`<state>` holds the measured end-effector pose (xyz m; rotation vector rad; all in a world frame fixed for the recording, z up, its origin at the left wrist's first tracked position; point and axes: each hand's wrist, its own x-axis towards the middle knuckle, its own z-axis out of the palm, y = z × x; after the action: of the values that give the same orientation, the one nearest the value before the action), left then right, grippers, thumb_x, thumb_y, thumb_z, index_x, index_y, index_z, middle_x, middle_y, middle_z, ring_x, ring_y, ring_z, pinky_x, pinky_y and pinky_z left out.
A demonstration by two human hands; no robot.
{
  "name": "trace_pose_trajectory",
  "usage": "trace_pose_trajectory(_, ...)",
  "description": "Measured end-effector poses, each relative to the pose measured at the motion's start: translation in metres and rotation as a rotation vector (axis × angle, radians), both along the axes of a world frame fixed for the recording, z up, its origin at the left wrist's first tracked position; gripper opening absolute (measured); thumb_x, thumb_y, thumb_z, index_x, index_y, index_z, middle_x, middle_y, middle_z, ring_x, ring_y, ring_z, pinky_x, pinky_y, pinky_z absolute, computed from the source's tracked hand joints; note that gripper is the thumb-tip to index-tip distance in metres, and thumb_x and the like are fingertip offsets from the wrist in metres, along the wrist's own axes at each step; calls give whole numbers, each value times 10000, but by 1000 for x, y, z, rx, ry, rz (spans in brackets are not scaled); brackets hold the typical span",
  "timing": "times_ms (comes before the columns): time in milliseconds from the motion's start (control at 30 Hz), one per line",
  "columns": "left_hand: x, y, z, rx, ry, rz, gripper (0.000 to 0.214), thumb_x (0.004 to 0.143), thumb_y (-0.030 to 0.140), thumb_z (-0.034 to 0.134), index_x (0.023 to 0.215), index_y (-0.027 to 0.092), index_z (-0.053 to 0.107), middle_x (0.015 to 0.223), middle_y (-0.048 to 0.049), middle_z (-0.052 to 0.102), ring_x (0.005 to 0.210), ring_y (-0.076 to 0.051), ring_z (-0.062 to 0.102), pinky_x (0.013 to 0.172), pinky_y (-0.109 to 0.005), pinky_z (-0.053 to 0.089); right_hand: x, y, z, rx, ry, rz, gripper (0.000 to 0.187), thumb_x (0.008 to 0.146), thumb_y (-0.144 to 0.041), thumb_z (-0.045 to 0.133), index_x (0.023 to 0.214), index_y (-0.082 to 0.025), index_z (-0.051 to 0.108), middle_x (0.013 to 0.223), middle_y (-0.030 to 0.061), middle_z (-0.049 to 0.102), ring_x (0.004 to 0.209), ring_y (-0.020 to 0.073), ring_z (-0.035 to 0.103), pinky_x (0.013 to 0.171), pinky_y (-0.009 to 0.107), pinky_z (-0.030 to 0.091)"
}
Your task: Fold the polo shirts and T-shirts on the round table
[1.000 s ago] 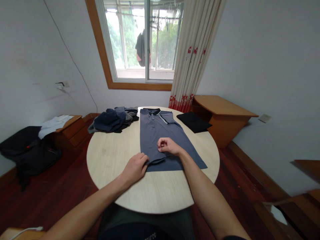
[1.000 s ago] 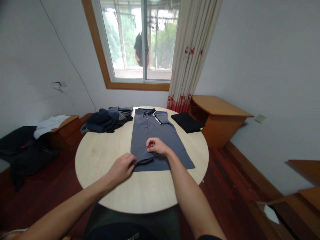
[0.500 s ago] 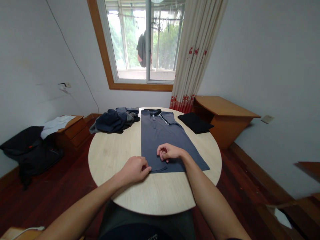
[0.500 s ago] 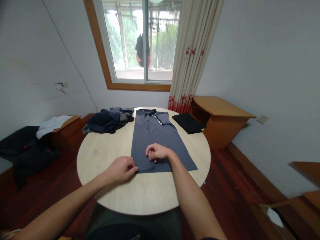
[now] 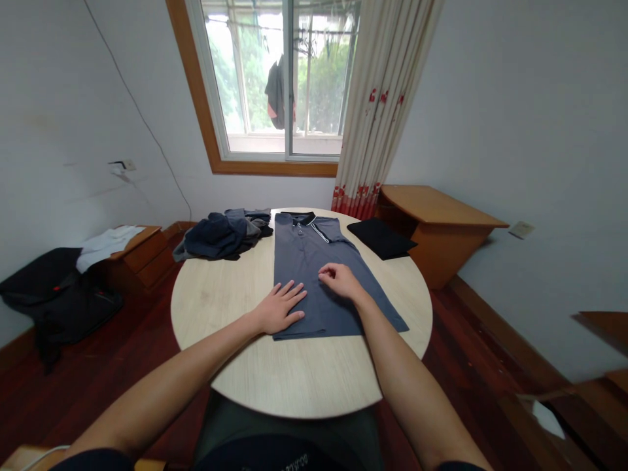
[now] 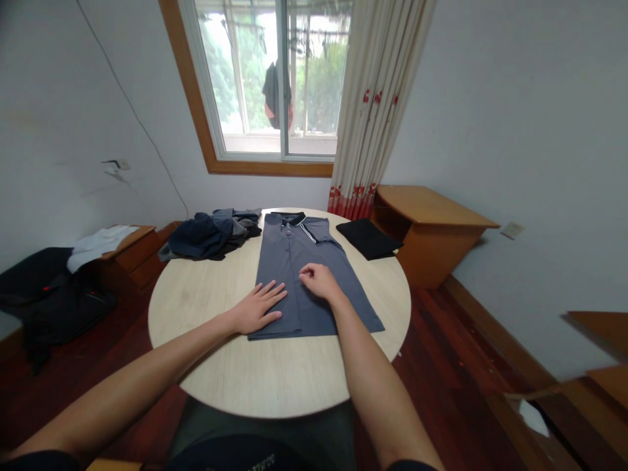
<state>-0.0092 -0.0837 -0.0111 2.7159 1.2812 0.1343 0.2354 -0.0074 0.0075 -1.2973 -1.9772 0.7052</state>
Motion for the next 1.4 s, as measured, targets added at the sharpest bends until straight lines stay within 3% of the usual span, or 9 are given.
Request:
trace_pose_trajectory(200, -22, -3, 10, -86, 9, 3, 647, 1023, 586, 320, 1594, 284, 274, 1674, -56, 203, 1555, -286, 119, 1230, -554, 112, 59, 3, 10, -24, -268, -533, 295, 847, -292, 623, 1069, -135, 736, 1012, 149, 736, 931, 243, 681, 807, 309, 483)
trace_pose_trajectory(333, -37, 8, 26, -160, -10, -26, 650, 982, 612, 427, 1527, 258, 416, 1644, -84, 306, 1522, -299, 245, 1218, -514, 198, 83, 0, 6, -210, -465, -651, 375, 768, -269, 723, 1100, -95, 717, 1097, 227, 714, 1007, 309, 687, 761, 315, 496)
trace_pose_trajectory(433, -26, 20, 43, -116, -55, -19, 489, 1012, 522, 401, 1258, 192, 666, 1401, -111, 611, 1309, -273, 541, 1110, -401, 386, 82, -2, 6, -336, -474, -572, 314, 745, -271, 756, 1007, -101, 730, 988, 193, 737, 915, 281, 709, 667, 273, 489)
trace_pose_trajectory(533, 7, 22, 53, -53, -94, 0, 396, 1006, 442, 427, 1097, 192, 720, 1146, -91, 722, 1069, -255, 660, 943, -354, 486, 77, -5, 11, -453, -394, -482, 241, 757, -284, 762, 912, -103, 725, 769, 117, 718, 703, 224, 688, 542, 247, 450)
trace_pose_trajectory(700, 63, 2, 43, -57, -243, -157, 365, 958, 410, 539, 1237, 212, 668, 1105, -63, 730, 1005, -238, 679, 874, -324, 504, 65, -20, 25, -576, -163, -294, 213, 819, -252, 733, 949, -90, 685, 537, -13, 564, 450, 111, 499, 415, 211, 340)
trace_pose_trajectory(867, 75, -8, 29, -36, -319, -229, 623, 902, 366, 632, 1477, 197, 461, 1234, -81, 703, 1114, -253, 659, 943, -345, 496, 55, -25, 40, -816, 29, 151, 395, 896, -444, 690, 1153, -153, 618, 756, 34, 692, 555, 113, 624, 433, 168, 402)
trace_pose_trajectory(1000, 74, -3, 25, -1, -186, -245, 531, 865, 192, 585, 1395, 219, 566, 1222, -74, 715, 1079, -256, 678, 900, -353, 509, 59, 13, 32, -904, 50, 152, 396, 942, -465, 620, 1191, -157, 605, 895, 94, 744, 609, 133, 682, 442, 168, 431)
trace_pose_trajectory(1233, 75, 1, 29, 23, -109, -261, 315, 876, 155, 568, 1138, 214, 731, 1047, -44, 744, 978, -228, 672, 828, -350, 496, 62, 129, -10, -241, 274, -322, 276, 847, -389, 721, 992, -154, 728, 886, 103, 751, 778, 186, 687, 633, 237, 525)
trace_pose_trajectory(1400, 72, 2, 31, 4, -130, -254, 339, 879, 157, 570, 1173, 230, 720, 1033, -26, 734, 962, -217, 652, 811, -348, 481, 56, 190, -20, -234, 380, -332, 289, 860, -432, 690, 892, -150, 744, 726, 51, 726, 740, 183, 679, 723, 275, 550)
